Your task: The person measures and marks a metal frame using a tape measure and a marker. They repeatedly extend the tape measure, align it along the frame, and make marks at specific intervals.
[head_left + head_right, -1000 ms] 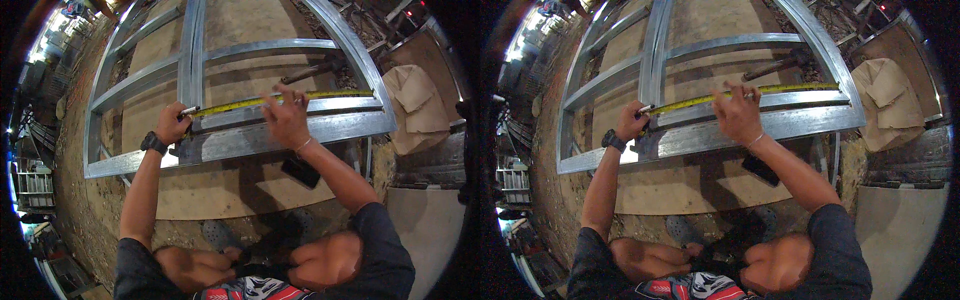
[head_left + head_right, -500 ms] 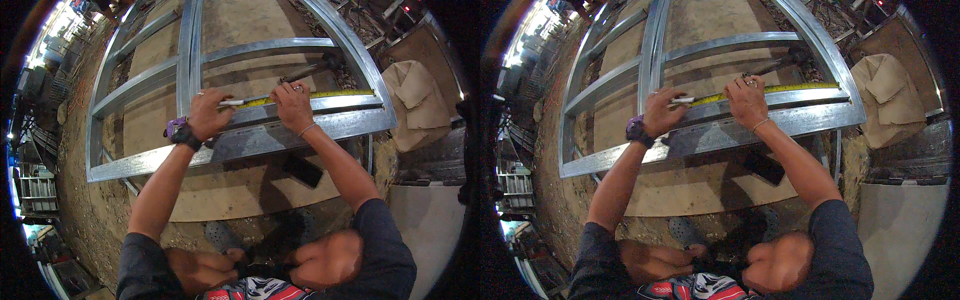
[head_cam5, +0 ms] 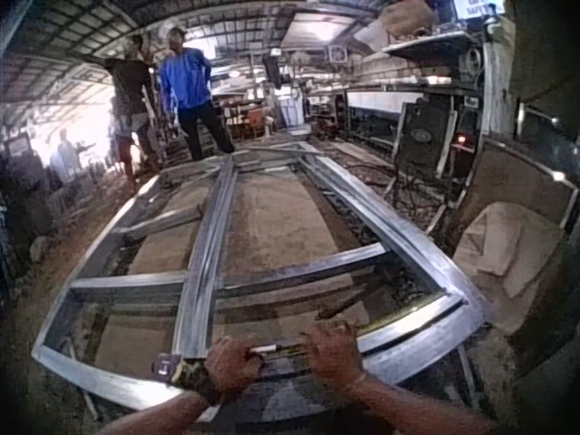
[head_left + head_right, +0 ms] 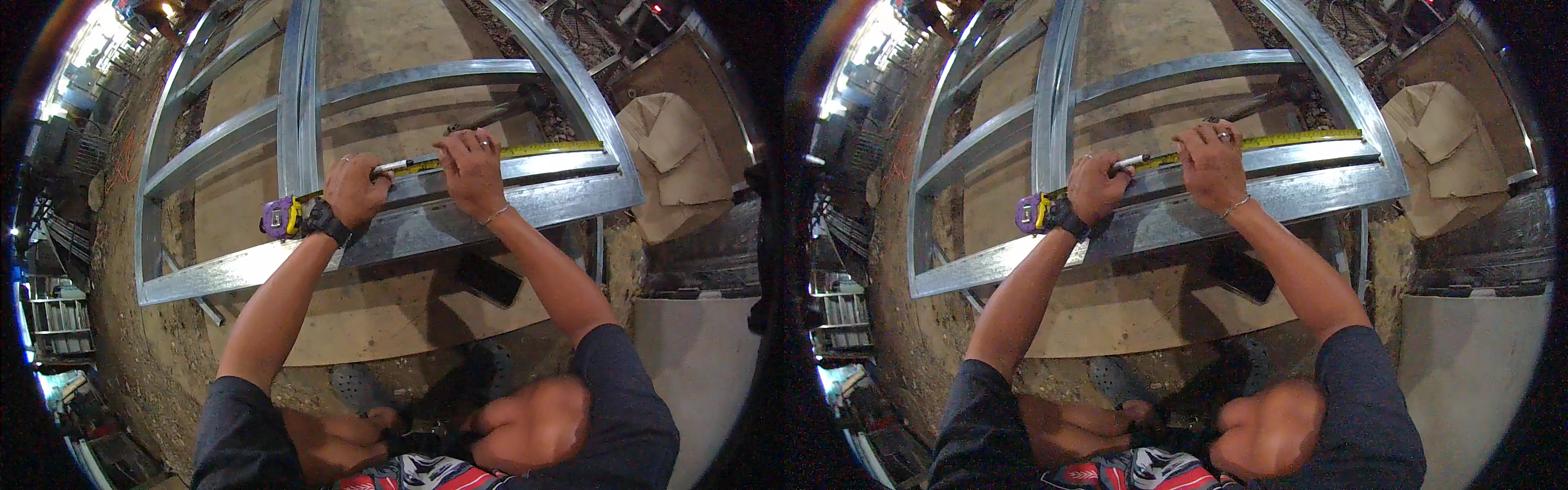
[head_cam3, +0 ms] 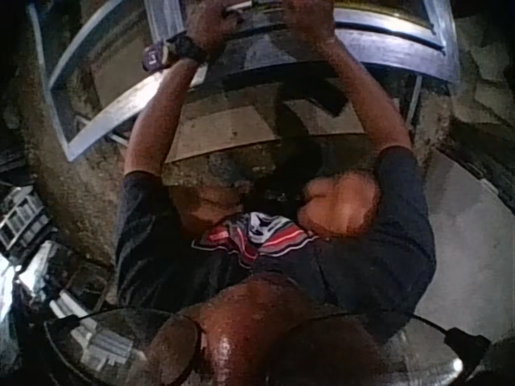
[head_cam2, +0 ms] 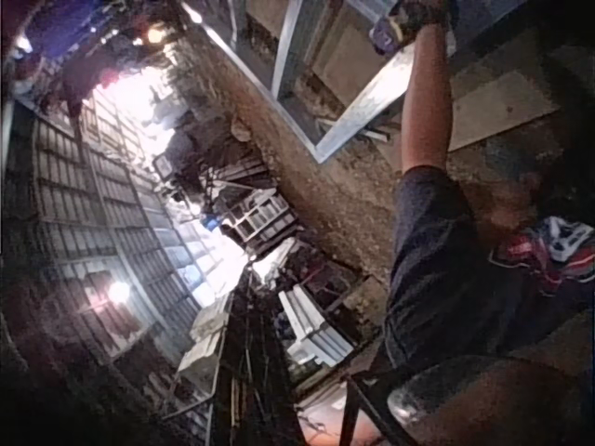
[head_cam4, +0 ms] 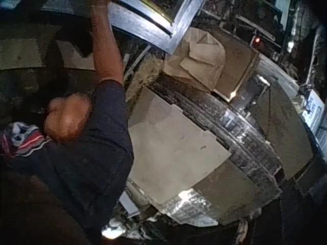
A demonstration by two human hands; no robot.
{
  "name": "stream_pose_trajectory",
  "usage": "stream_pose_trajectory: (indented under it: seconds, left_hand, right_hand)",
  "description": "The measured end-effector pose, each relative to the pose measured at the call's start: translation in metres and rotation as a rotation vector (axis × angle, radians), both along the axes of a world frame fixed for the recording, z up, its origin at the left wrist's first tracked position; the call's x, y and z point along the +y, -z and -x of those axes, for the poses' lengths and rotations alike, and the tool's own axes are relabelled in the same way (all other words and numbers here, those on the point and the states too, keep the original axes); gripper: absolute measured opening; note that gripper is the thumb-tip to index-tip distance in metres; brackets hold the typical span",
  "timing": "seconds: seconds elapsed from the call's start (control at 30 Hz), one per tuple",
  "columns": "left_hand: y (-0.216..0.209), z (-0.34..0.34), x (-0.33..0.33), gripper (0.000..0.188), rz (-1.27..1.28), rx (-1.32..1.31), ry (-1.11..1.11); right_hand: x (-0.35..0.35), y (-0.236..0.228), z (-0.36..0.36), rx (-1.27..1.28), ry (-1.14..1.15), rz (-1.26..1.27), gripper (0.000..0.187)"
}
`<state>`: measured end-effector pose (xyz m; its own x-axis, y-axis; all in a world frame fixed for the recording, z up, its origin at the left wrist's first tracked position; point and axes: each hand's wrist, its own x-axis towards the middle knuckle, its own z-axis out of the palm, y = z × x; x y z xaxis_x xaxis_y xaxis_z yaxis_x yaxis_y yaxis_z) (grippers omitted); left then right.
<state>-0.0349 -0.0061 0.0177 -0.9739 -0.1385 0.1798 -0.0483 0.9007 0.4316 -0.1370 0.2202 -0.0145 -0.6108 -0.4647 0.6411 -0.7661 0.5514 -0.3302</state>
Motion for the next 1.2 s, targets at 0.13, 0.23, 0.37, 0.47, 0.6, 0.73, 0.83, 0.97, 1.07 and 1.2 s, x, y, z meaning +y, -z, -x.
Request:
stream_pose_trajectory:
  seconds: [0.13,0.23,0.37,0.47,0.6,0.73,0.83,0.97,1.07,1.2]
  left_hand:
    - [0.001,-0.003,0.002,0.026,0.015,0.015,-0.022]
    - [0.002,-0.002,-0.001,0.027,0.002,0.022,-0.01]
    - [0.002,-0.003,0.005,0.028,-0.007,0.036,-0.045]
    - [0.001,-0.003,0.002,0.028,0.011,0.004,-0.034]
    - [0.001,-0.003,0.001,0.029,-0.014,0.007,-0.021]
    - [-0.001,-0.003,0.003,0.029,-0.032,0.009,-0.02]
    - [-0.002,-0.004,0.001,0.029,-0.023,0.001,-0.012]
    - [-0.004,-0.002,0.003,0.03,-0.012,-0.047,-0.025]
    - [-0.004,-0.003,0.001,0.03,-0.011,-0.043,-0.023]
    - [-0.005,0.0,0.0,0.03,-0.049,-0.029,-0.003]
  right_hand:
    - [0.01,-0.004,-0.007,-0.092,-0.066,0.122,0.019]
    - [0.016,-0.003,-0.006,-0.116,-0.062,0.132,0.021]
    - [0.023,-0.001,-0.003,-0.173,-0.049,0.11,0.023]
    - [0.022,-0.001,-0.003,-0.138,-0.032,0.125,0.024]
    - [0.024,0.002,0.001,-0.077,0.0,0.111,0.024]
    - [0.026,0.006,0.004,-0.071,-0.006,0.104,0.024]
    - [0.023,0.006,0.003,-0.057,-0.005,0.093,0.024]
    - [0.025,0.005,0.003,-0.06,0.003,0.082,0.024]
    - [0.024,0.006,0.002,-0.068,0.018,0.052,0.022]
    - [0.025,0.004,0.001,-0.032,0.044,-0.014,0.016]
